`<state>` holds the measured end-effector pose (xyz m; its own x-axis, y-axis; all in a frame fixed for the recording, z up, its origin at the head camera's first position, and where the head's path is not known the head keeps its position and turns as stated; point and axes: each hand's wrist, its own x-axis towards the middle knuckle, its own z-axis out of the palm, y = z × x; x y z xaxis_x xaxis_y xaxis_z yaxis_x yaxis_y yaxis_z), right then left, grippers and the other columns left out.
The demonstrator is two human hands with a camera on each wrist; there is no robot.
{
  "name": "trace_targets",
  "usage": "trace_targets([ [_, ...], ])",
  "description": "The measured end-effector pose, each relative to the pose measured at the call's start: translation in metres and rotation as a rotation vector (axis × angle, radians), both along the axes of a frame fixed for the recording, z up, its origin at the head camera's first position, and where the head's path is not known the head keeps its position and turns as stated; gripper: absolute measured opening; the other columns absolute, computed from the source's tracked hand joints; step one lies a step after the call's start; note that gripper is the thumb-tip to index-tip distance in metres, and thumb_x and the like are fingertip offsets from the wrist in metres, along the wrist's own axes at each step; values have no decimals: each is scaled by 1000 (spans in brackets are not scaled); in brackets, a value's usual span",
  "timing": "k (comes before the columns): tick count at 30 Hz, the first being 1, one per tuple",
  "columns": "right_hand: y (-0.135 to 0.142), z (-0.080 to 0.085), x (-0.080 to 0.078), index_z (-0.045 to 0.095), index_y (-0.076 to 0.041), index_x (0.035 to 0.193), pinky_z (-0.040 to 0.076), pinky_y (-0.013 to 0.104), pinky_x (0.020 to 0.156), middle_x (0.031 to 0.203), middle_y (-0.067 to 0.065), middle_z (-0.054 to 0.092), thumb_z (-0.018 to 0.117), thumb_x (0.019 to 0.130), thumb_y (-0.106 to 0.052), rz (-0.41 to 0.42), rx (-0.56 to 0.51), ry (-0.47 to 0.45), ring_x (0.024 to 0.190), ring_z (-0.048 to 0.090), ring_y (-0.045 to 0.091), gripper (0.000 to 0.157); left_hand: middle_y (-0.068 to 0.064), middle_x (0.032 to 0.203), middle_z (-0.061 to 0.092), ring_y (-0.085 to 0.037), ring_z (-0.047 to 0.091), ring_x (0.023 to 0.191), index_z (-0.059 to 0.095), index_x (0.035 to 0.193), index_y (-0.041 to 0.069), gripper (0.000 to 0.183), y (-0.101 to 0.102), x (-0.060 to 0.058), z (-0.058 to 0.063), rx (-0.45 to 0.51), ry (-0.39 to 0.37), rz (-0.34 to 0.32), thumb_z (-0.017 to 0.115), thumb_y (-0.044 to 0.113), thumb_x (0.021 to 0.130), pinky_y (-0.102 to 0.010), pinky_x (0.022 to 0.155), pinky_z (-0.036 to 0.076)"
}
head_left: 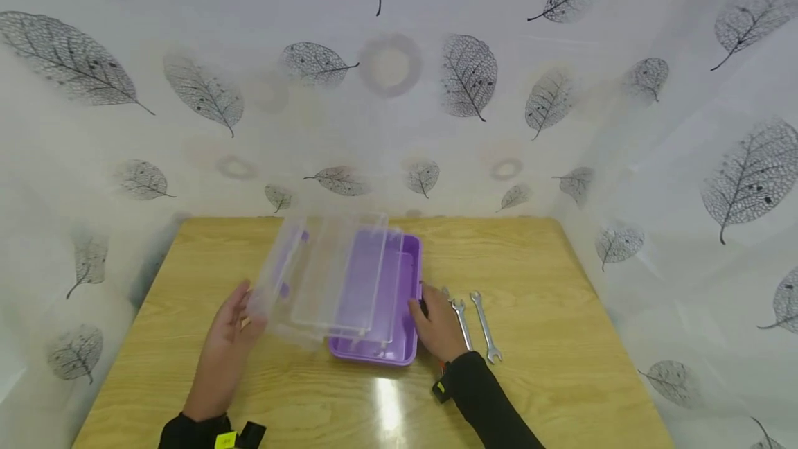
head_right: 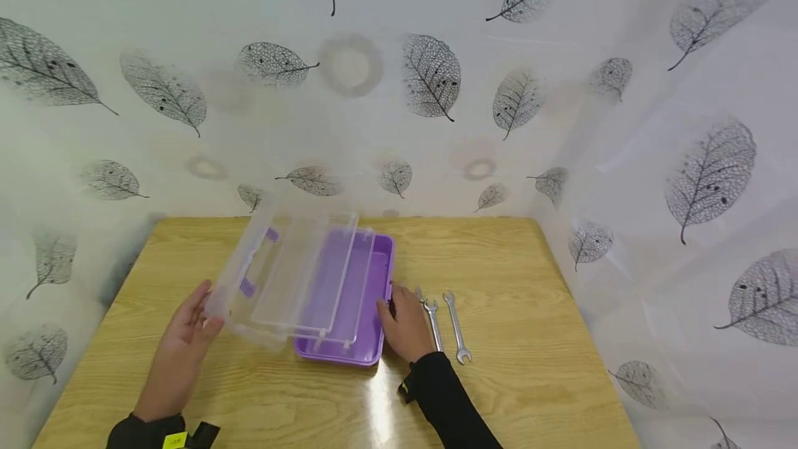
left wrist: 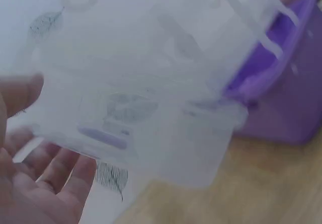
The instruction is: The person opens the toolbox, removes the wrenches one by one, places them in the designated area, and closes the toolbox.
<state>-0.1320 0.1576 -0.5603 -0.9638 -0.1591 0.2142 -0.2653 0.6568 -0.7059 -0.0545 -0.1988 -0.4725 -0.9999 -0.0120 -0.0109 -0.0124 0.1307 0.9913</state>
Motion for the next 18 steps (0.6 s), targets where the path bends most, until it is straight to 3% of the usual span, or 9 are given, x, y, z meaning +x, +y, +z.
trace_targets([
  [2,1,-1,1,57,-14,122,49,48,87,106,4,62,41,100,-36,35,-21,30,99,56,19,35,-9,151,26,-16,33,132,17,149,32,60,7,-7,5,45,14,-76,45,14,99,-10,93,39],
  [5,3,-1,2,60,-19,115,47,50,90,105,2,63,35,103,-30,107,-100,21,101,56,19,30,-6,150,31,-23,33,135,24,147,32,59,20,-13,11,-14,49,-162,49,14,98,-25,102,42],
  [10,8,5,7,58,-23,120,41,51,101,117,2,61,28,103,-37,91,-259,-165,113,53,20,37,6,143,40,-23,34,134,39,139,37,65,51,-18,16,-305,157,-220,68,40,82,-60,107,32],
  [12,9,8,11,55,-20,125,40,52,103,122,4,59,28,102,-43,55,-299,-226,116,52,22,42,9,140,43,-20,37,131,43,137,38,68,65,-19,15,-410,209,-250,71,49,75,-61,104,33],
  [14,10,9,12,55,-16,127,39,52,104,125,9,59,29,101,-44,46,-316,-249,119,51,25,46,12,136,47,-16,40,128,47,134,38,70,77,-20,11,-503,272,-282,72,54,70,-56,105,37],
  [18,13,7,13,58,-12,121,42,53,100,122,13,62,31,102,-41,22,-310,-246,115,54,28,45,11,125,55,-13,45,119,57,127,28,72,96,-21,-3,-702,504,-319,76,55,63,-46,105,38],
])
